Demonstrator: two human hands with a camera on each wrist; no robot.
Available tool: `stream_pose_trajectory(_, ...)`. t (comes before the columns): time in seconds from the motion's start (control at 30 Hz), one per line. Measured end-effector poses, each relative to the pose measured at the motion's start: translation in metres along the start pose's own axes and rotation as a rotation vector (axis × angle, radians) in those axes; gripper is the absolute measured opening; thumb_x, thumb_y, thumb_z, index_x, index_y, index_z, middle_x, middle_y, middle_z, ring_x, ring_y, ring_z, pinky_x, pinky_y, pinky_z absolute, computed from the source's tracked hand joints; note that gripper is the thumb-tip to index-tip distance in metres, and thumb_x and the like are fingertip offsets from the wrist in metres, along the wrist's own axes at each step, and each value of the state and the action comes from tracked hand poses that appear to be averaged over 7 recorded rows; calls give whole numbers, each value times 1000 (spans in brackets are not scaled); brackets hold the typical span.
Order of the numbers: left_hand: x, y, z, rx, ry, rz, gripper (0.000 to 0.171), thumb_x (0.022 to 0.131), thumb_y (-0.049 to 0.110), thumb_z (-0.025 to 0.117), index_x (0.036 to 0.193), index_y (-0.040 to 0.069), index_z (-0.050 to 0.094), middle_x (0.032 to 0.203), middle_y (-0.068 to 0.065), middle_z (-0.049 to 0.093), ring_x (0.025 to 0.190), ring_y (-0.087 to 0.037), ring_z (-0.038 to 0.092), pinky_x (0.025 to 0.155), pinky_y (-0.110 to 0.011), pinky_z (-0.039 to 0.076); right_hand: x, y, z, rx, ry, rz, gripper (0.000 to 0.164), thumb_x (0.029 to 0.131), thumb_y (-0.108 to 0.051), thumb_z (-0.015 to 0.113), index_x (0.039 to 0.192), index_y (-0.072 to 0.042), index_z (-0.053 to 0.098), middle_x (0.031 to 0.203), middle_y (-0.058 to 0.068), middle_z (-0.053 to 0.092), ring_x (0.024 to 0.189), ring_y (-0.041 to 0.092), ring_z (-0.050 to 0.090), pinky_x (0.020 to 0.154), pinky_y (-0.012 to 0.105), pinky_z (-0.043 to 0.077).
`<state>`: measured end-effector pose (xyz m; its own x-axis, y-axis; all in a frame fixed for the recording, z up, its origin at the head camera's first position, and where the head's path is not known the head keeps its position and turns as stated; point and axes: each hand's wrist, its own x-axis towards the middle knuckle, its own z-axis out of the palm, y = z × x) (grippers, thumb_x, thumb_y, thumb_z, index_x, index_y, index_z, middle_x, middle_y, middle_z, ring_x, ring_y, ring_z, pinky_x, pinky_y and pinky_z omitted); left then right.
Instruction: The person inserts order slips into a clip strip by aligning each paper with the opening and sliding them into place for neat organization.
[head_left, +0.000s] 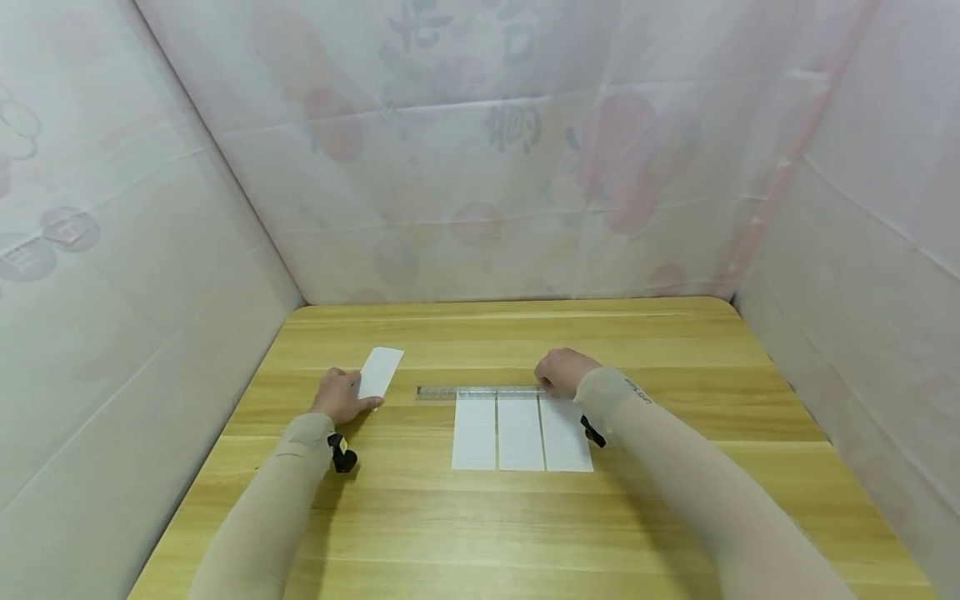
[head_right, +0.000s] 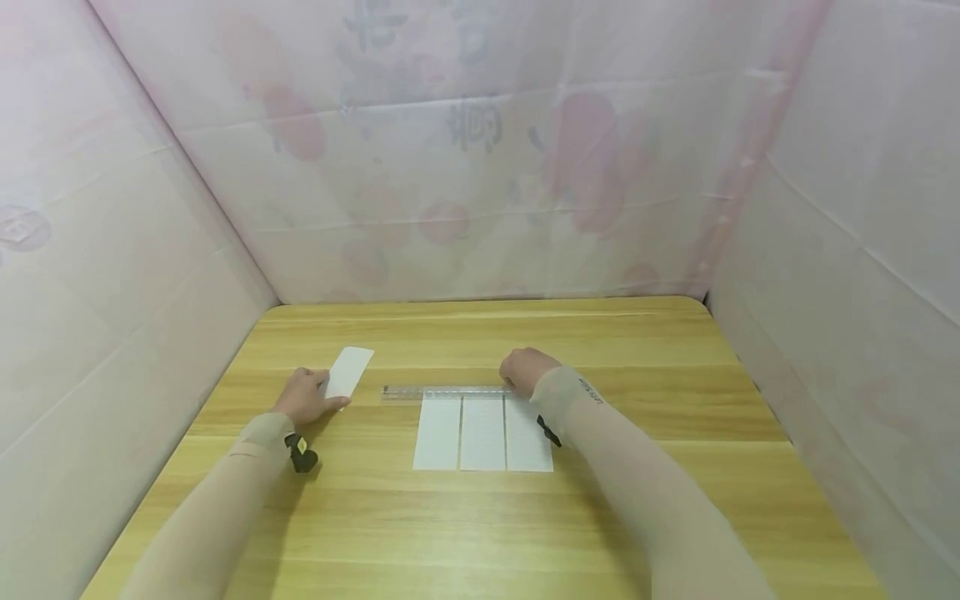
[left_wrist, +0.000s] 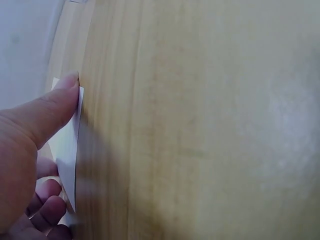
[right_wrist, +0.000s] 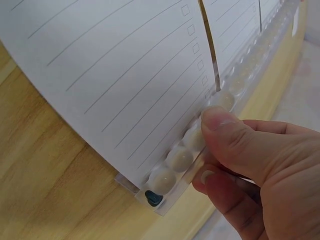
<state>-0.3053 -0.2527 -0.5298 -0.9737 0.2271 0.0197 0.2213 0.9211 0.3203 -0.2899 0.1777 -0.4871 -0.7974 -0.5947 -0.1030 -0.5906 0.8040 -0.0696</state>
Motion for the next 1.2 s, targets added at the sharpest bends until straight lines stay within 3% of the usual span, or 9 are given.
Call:
stream_pose_trajectory(0.3, 0, 1, -4, -20, -4, 19, 72, 85, 38, 73, 136, -8, 48, 122, -24, 57, 109, -36, 46, 90, -49, 43, -3, -2, -3, 24, -16, 10, 22, 85, 0, 69, 68, -12, 61, 62, -7, 50, 60, 9, 42, 57, 25, 38)
stream_pose_trajectory(0.57, -3, 1, -11, -141, -3, 0, 48, 86, 16, 73, 130, 3, 60, 116, -24, 57, 98, -36, 56, 81, -50, 46, -4, -6, -4, 22, -13, 11, 23, 87, 1, 66, 69, -12, 63, 61, -8, 50, 58, 8, 41, 56, 25, 38)
stream_pose_trajectory(0.73, -4, 1, -15, -117, 31, 26, 55, 84, 11, 74, 134, 3, 54, 128, -25, 55, 114, -43, 53, 92, -56, 43, -4, -5, -6, 14, -9, 21, 25, 85, 4, 64, 67, -14, 62, 61, -8, 50, 58, 8, 40, 56, 25, 38)
stream_pose_trajectory(0.93, -7, 1, -15, -129, 56, 44, 57, 80, 2, 74, 134, 6, 57, 121, -27, 54, 108, -44, 54, 89, -56, 45, -4, 0, -5, 0, -1, 14, 28, 84, 4, 65, 66, -16, 59, 61, -8, 50, 58, 8, 41, 56, 25, 38)
stream_pose_trajectory(1.2, -9, -2, -10, -205, 63, 28, 38, 89, 13, 68, 123, -2, 63, 118, -25, 57, 108, -43, 54, 89, -52, 46, -8, 7, -8, -10, 16, -12, 29, 82, 6, 63, 64, -15, 56, 59, -7, 46, 57, 9, 38, 56, 25, 36)
